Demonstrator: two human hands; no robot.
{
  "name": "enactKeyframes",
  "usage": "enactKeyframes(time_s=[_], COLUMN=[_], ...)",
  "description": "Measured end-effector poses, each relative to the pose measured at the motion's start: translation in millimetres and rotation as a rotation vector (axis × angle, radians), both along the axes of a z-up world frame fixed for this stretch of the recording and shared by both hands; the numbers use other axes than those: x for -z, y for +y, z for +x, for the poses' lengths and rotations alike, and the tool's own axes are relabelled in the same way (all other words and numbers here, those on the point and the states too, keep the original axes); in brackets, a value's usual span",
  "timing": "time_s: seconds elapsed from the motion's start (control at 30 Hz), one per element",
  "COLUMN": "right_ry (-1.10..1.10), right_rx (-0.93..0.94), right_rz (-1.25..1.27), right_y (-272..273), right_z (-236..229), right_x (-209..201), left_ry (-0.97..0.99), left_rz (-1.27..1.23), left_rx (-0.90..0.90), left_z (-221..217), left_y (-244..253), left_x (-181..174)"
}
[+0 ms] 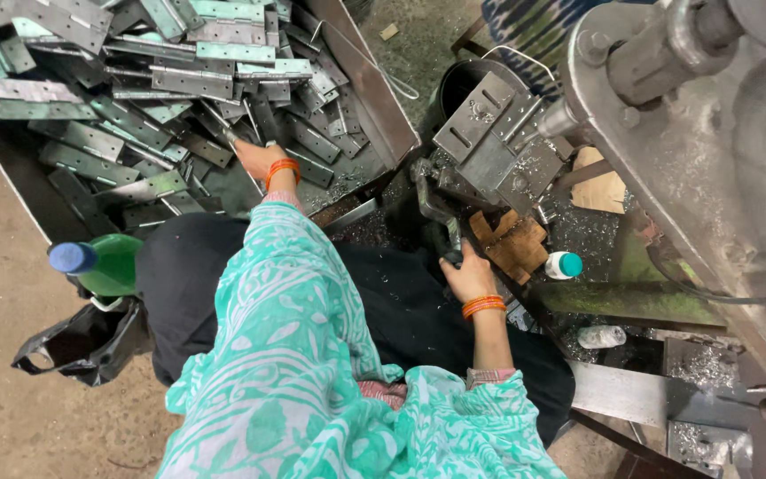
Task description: The person sits on the floor and repeatedly places metal brackets into a punching machine, activates the press, and removes the finished pieces. The processed brackets are dropped into a nearby bin.
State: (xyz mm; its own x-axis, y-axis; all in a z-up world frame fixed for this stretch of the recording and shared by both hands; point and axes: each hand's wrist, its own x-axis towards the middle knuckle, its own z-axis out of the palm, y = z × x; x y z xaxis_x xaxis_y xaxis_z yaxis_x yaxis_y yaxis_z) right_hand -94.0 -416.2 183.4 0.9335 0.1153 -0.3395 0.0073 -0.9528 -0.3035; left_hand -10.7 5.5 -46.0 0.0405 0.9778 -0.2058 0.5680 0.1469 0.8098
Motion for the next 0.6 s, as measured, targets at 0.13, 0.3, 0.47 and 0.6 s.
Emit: enactKeyframes(time_s=[0.13, 0.3, 0.47, 0.6], right_ry=[0.003, 0.020, 0.043, 0.036], right_rx=[-0.002, 0.016, 0.019, 0.013], right_rz=[-0.022, 0.002, -0.003, -0.005], right_y=[-2.5, 1.2, 0.9, 4.4], right_z=[-0.8, -1.9, -6.1, -10.4], right_x=[3.8, 0.3, -7.8, -9.3], left_ry=[-0.228, -0.741, -1.157, -0.789], left_rz=[0.052, -0.197, -0.202, 0.091], left_rx=[-0.112, -0.111, 0.276, 0.824], left_z=[10.2, 28.3, -6.1, -28.8], left_y=[-21.0, -68.8, -150.9, -224.9], left_x=[23.8, 6.4, -76.6, -160.6])
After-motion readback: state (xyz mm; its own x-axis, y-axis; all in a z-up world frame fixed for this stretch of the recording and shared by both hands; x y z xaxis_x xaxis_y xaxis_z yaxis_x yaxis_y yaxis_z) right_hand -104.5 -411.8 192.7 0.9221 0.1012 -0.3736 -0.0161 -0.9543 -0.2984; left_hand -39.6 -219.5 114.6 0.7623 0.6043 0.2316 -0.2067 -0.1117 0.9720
